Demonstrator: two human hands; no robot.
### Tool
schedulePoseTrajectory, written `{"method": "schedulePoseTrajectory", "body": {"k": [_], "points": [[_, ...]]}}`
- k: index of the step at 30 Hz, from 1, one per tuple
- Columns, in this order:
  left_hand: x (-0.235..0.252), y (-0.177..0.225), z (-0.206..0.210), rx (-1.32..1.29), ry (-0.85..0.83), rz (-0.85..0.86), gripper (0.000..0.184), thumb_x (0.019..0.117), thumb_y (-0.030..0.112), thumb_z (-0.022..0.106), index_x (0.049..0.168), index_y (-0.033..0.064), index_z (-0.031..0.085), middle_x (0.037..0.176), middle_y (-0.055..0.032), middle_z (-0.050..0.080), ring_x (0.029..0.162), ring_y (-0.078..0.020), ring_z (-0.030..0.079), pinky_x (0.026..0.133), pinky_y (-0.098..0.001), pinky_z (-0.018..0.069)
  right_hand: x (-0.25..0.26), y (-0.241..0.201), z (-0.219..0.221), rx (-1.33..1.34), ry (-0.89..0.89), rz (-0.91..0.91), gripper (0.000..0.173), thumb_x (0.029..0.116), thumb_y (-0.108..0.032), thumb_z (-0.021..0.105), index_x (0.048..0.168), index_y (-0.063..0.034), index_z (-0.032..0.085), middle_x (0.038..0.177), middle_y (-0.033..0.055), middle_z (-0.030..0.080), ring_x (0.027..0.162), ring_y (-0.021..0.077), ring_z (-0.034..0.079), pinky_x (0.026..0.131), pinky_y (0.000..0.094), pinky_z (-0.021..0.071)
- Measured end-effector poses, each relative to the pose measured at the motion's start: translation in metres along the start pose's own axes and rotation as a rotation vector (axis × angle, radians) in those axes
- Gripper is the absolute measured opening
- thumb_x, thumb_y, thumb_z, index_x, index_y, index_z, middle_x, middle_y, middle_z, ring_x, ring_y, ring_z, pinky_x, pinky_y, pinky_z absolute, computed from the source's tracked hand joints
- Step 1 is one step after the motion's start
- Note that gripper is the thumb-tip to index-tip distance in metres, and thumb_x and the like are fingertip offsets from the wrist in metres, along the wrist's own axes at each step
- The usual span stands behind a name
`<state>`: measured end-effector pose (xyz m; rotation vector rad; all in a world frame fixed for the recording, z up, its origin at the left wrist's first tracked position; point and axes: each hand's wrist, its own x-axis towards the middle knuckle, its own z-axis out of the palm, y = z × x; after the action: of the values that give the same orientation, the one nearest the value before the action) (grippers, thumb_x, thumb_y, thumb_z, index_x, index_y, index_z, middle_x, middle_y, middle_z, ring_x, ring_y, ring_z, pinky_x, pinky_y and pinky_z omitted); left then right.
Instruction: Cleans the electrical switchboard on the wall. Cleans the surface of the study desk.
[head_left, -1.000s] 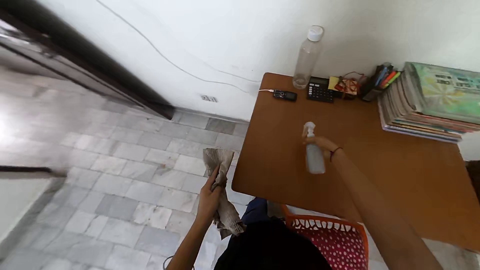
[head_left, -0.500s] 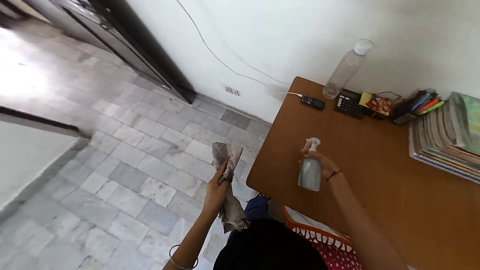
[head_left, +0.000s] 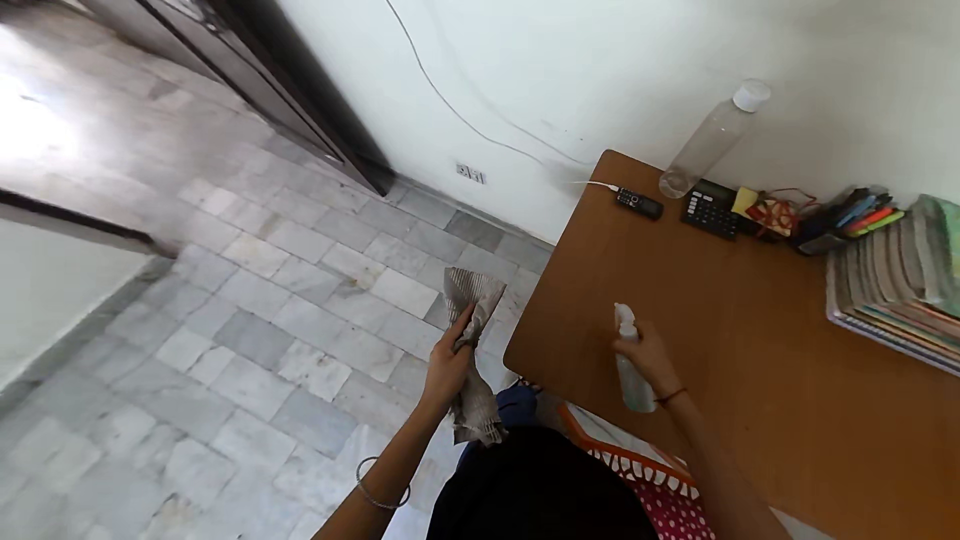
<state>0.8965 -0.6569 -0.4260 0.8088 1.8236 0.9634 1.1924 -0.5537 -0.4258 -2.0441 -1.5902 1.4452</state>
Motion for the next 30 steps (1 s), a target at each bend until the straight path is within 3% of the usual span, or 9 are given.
{"method": "schedulePoseTrajectory", "body": {"k": [3,7,12,15,17,19,23,27,30], "points": [[0.002,-0.001,-0.001,-0.002,-0.015,0.003,0.057,0.0992,-0.011,0.043,0.153,0.0060,0.044,0.150,-0.0180,0.052,0.125,-0.0267,0.059,0.102,-0.0435,0.0465,-0.013,0.001,0.008,-0.092,-0.058,-0.004,0.042,0.0886,-0.008,0.074,0.126,0.0055,0.060,0.127,0.0267,0.058,0.111,0.0379,0.061,0.094,0.0527,0.0503],[0.005,-0.001,-0.002,-0.005,-0.030,0.032,0.057,0.0991,-0.011,0.043,0.154,0.0061,0.044,0.150,-0.0185,0.052,0.123,-0.0274,0.059,0.101,-0.0442,0.0469,-0.029,0.006,0.022,-0.264,-0.169,-0.061,0.055,0.0873,-0.013,0.073,0.140,-0.0051,0.058,0.141,0.0238,0.053,0.119,0.0374,0.060,0.097,0.0529,0.0504],[0.007,-0.001,-0.001,0.020,-0.044,0.049,0.058,0.0990,-0.011,0.043,0.154,0.0075,0.044,0.150,-0.0179,0.052,0.126,-0.0285,0.058,0.102,-0.0460,0.0459,-0.049,0.009,0.034,-0.434,-0.195,-0.089,0.045,0.0872,-0.018,0.074,0.127,0.0016,0.065,0.133,0.0252,0.058,0.113,0.0409,0.062,0.094,0.0564,0.0496],[0.007,0.000,0.001,0.037,-0.048,0.045,0.058,0.0989,-0.012,0.042,0.154,0.0068,0.044,0.150,-0.0188,0.052,0.124,-0.0294,0.059,0.101,-0.0458,0.0465,-0.056,0.013,0.036,-0.512,-0.216,-0.082,0.049,0.0900,-0.021,0.073,0.133,-0.0003,0.062,0.135,0.0271,0.056,0.115,0.0433,0.060,0.097,0.0574,0.0476],[0.007,0.002,0.003,0.047,-0.057,0.041,0.059,0.0992,-0.012,0.042,0.155,0.0072,0.043,0.150,-0.0181,0.052,0.123,-0.0283,0.059,0.100,-0.0453,0.0468,-0.059,0.019,0.037,-0.583,-0.255,-0.090,0.051,0.0907,-0.023,0.071,0.139,-0.0083,0.062,0.138,0.0274,0.054,0.117,0.0443,0.060,0.098,0.0584,0.0472],[0.006,0.004,0.006,0.050,-0.068,0.047,0.059,0.0987,-0.012,0.042,0.155,0.0073,0.043,0.150,-0.0181,0.052,0.122,-0.0283,0.059,0.099,-0.0455,0.0468,-0.063,0.023,0.037,-0.638,-0.295,-0.095,0.049,0.0902,-0.018,0.070,0.138,-0.0086,0.062,0.140,0.0279,0.053,0.121,0.0454,0.058,0.100,0.0598,0.0446],[0.005,0.008,0.014,0.092,-0.088,0.051,0.057,0.1006,-0.010,0.043,0.155,0.0073,0.043,0.149,-0.0195,0.053,0.120,-0.0310,0.060,0.097,-0.0479,0.0474,-0.072,0.032,0.030,-0.709,-0.304,-0.025,0.046,0.0928,-0.017,0.067,0.136,-0.0018,0.061,0.141,0.0274,0.053,0.124,0.0440,0.056,0.103,0.0593,0.0413],[0.004,0.013,0.027,0.105,-0.121,0.057,0.058,0.0999,-0.011,0.043,0.155,0.0071,0.042,0.152,-0.0179,0.050,0.123,-0.0293,0.059,0.099,-0.0459,0.0470,-0.078,0.059,0.015,-0.673,-0.251,0.083,0.049,0.0905,-0.012,0.068,0.139,-0.0072,0.061,0.143,0.0258,0.051,0.125,0.0442,0.056,0.104,0.0601,0.0422],[0.008,0.008,0.040,0.111,-0.125,0.079,0.059,0.0986,-0.011,0.042,0.154,0.0077,0.044,0.144,-0.0187,0.056,0.115,-0.0260,0.062,0.095,-0.0422,0.0491,-0.085,0.080,0.000,-0.697,-0.255,0.149,0.050,0.0903,-0.013,0.068,0.139,-0.0085,0.060,0.145,0.0249,0.050,0.125,0.0436,0.056,0.104,0.0603,0.0418]]}}
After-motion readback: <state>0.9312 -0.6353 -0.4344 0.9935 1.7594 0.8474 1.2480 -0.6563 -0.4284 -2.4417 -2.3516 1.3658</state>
